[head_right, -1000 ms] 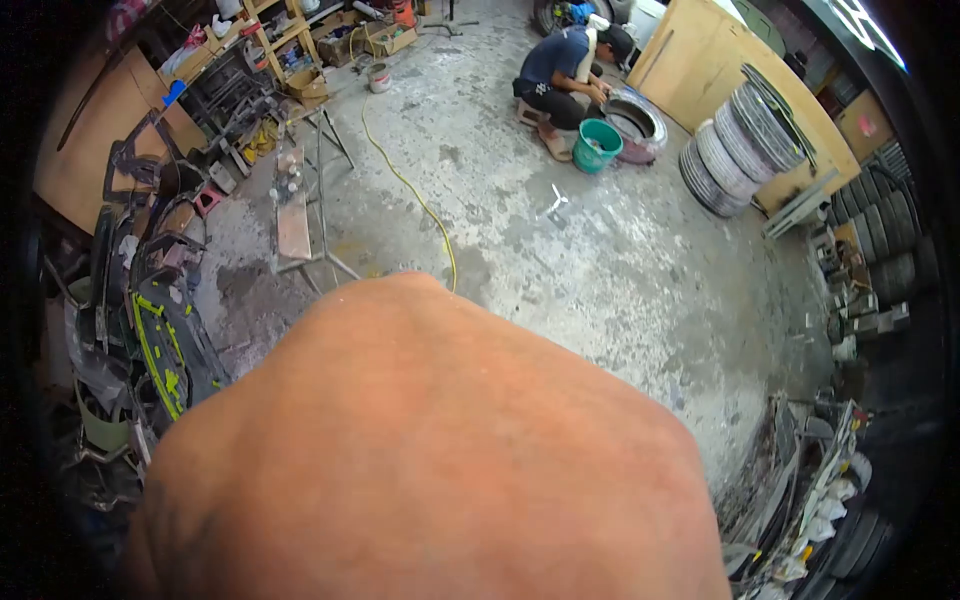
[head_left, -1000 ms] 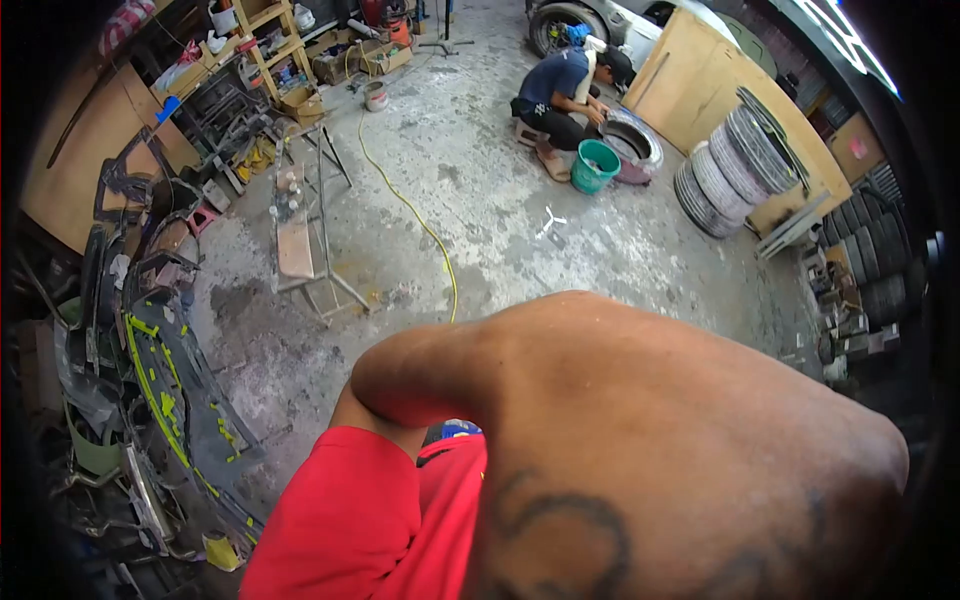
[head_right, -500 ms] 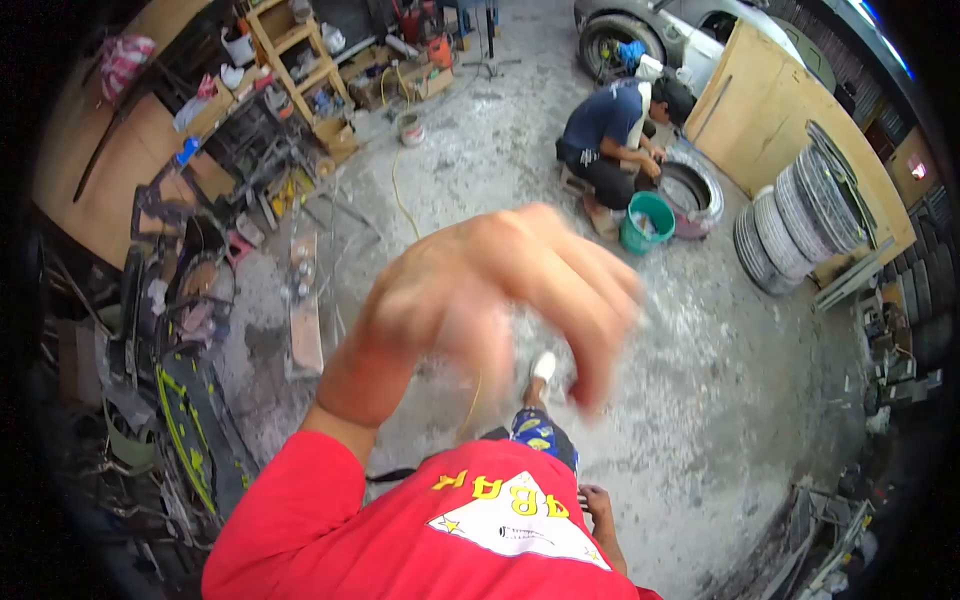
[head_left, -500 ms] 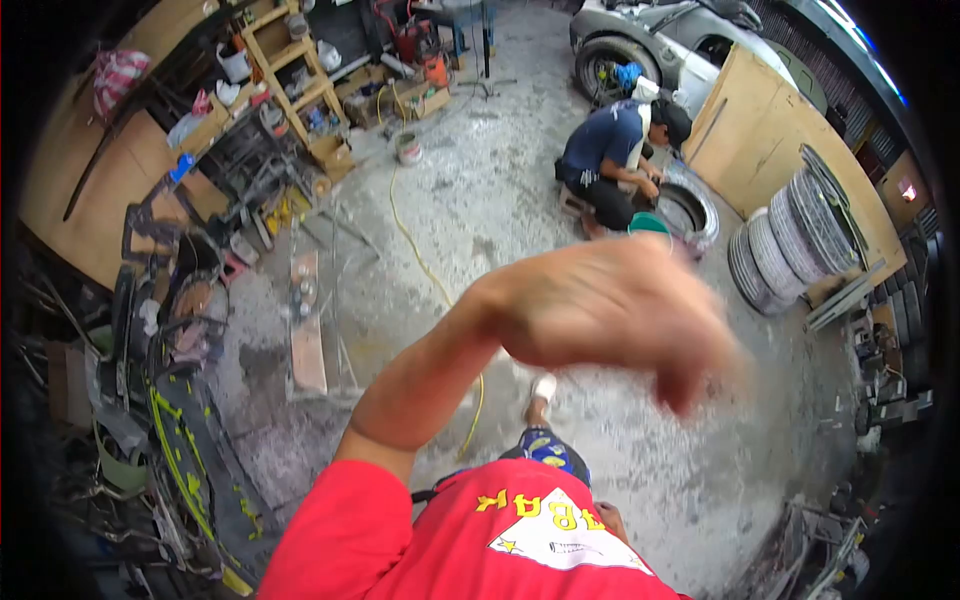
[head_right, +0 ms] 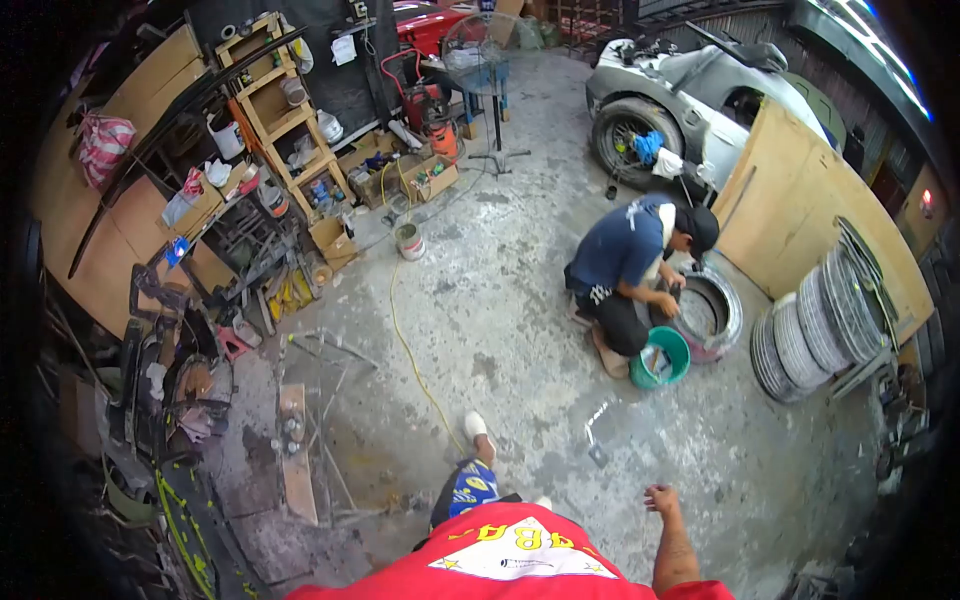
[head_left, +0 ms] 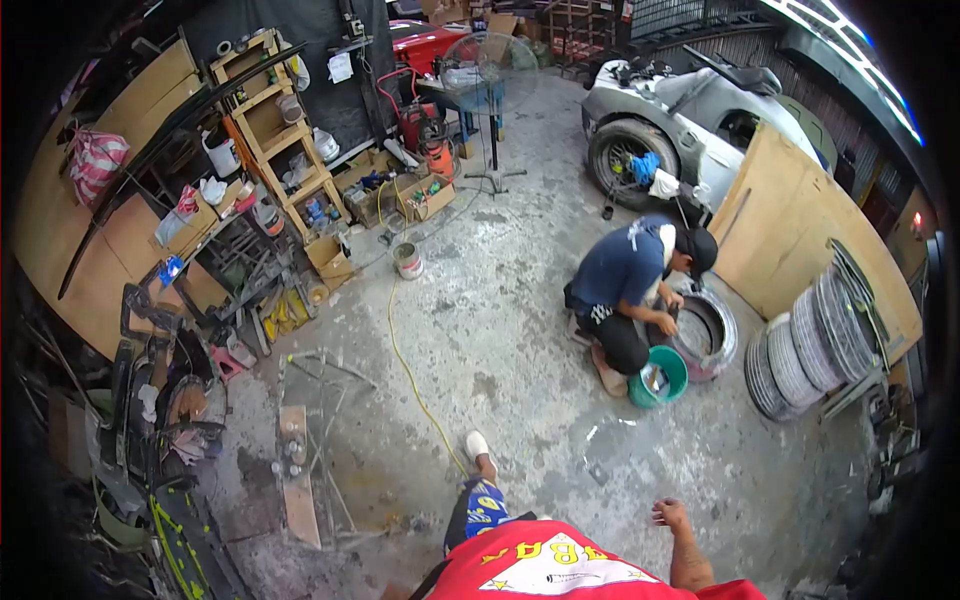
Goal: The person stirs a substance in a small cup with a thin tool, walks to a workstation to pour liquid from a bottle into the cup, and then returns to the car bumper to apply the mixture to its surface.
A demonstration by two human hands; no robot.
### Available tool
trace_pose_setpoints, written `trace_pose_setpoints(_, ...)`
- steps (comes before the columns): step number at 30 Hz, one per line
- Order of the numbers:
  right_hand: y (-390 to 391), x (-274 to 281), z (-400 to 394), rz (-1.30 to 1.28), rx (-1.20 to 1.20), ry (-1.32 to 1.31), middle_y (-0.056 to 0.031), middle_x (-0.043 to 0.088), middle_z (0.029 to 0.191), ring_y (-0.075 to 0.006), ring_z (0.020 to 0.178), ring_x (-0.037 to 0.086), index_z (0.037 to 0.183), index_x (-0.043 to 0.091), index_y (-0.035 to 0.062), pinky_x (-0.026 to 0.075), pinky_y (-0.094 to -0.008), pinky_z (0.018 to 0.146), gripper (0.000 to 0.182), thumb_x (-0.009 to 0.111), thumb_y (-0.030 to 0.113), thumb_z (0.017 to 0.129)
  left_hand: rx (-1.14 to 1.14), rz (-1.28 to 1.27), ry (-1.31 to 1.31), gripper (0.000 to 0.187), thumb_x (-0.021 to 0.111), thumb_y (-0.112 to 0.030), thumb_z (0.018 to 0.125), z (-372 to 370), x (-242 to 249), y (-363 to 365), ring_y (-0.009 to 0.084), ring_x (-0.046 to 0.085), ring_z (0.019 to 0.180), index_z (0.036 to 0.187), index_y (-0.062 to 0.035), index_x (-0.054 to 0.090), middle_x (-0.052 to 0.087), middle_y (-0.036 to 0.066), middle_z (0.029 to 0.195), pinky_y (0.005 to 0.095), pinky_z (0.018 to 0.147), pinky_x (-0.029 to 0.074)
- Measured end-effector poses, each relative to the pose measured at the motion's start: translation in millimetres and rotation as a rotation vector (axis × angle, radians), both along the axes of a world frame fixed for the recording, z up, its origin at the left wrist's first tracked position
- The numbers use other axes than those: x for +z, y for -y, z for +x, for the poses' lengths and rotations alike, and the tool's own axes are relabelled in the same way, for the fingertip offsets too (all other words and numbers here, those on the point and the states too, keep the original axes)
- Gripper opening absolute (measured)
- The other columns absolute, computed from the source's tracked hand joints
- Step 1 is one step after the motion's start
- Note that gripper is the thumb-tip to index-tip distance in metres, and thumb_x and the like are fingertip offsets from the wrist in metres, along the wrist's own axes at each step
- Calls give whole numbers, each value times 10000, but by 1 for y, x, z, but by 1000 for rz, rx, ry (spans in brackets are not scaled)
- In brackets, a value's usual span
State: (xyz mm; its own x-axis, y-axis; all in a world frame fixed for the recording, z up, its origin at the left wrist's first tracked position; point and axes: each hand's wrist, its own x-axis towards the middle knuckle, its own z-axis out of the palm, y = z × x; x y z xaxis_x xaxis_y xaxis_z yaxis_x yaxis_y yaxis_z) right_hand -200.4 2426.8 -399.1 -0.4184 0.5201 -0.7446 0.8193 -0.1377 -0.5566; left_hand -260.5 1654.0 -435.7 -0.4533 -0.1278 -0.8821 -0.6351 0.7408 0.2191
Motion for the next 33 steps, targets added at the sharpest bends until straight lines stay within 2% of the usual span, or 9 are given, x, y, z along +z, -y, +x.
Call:
trace_pose_setpoints(6, -19, -30, -200, -84, -97, -52, -139, 706, 1025, -255, 718, 691, 1143, 648, 19, 608, -397, 623, 288, 636, 239, 957, 82, 40, 76, 302, 572, -297, 908, -162, -14, -34, 297, 684, 746, 901, -32, 717, 697, 180, 838, 449, 717, 538)
trace_pose_setpoints(11, 49, -18, -402, -176, 427, 83, -95, 720, 1037, -235, 836, 708, 1198, 684, 41, 612, -378, 701, 343, 679, 271, 944, -76, 65, -237, 264, 631, -250, 858, -462, -44, -73, 292, 675, 622, 762, -18, 711, 686, 170, 679, 448, 615, 539)
trace_pose_setpoints(18, 53, -17, -571, -187, 301, -9, -76, 720, 1076, -205, 864, 704, 1194, 691, 43, 605, -368, 736, 350, 660, 292, 949, 38, 408, -705, 228, 561, -193, 933, -907, 16, -213, 207, 665, 593, 892, -14, 696, 709, 116, 742, 357, 560, 532)
trace_pose_setpoints(22, -5, -70, -606, -273, 149, 86, -122, 713, 1086, -271, 856, 710, 1170, 684, 24, 611, -409, 701, 340, 660, 279, 947, 86, 543, -768, 221, 556, -192, 958, -1036, 52, -307, 174, 662, 619, 925, -34, 705, 713, 82, 763, 339, 575, 535)
trace_pose_setpoints(25, -35, -57, -639, -307, -112, 141, -135, 712, 1120, -272, 865, 708, 1205, 672, 19, 601, -424, 737, 355, 655, 268, 953, 16, 476, -648, 237, 550, -216, 943, -1069, 1, -339, 174, 649, 615, 894, -42, 704, 686, 71, 691, 338, 582, 532)
trace_pose_setpoints(26, -47, -43, -660, -314, -129, 127, -135, 712, 1120, -272, 865, 708, 1205, 672, 19, 601, -424, 737, 355, 655, 268, 953, -170, 348, -489, 245, 540, -199, 972, -1068, 0, -347, 205, 687, 712, 1050, -18, 685, 714, 93, 871, 373, 641, 580)
trace_pose_setpoints(28, -66, -13, -706, -408, -53, 282, -136, 703, 1184, -263, 970, 694, 1278, 646, 41, 568, -437, 853, 402, 644, 285, 959, -394, 374, -234, 377, 513, -370, 954, -1062, -21, -351, 207, 667, 638, 946, -67, 736, 719, 74, 746, 393, 618, 553)
trace_pose_setpoints(31, -130, -85, -766, -541, 198, 314, -92, 714, 1147, -271, 939, 713, 1282, 628, 93, 590, -378, 752, 508, 657, 460, 931, -602, 204, 260, 331, 543, -376, 954, -1059, -9, -370, 220, 688, 734, 1132, -133, 682, 734, 78, 875, 432, 654, 561)
trace_pose_setpoints(33, -192, -169, -803, -177, 860, 72, -90, 740, 981, -259, 833, 726, 1175, 700, 92, 582, -354, 666, 452, 667, 461, 916, -1414, 167, -92, 306, 581, -345, 943, -1068, -12, -378, 241, 695, 768, 1178, -168, 666, 737, 81, 900, 447, 662, 563)
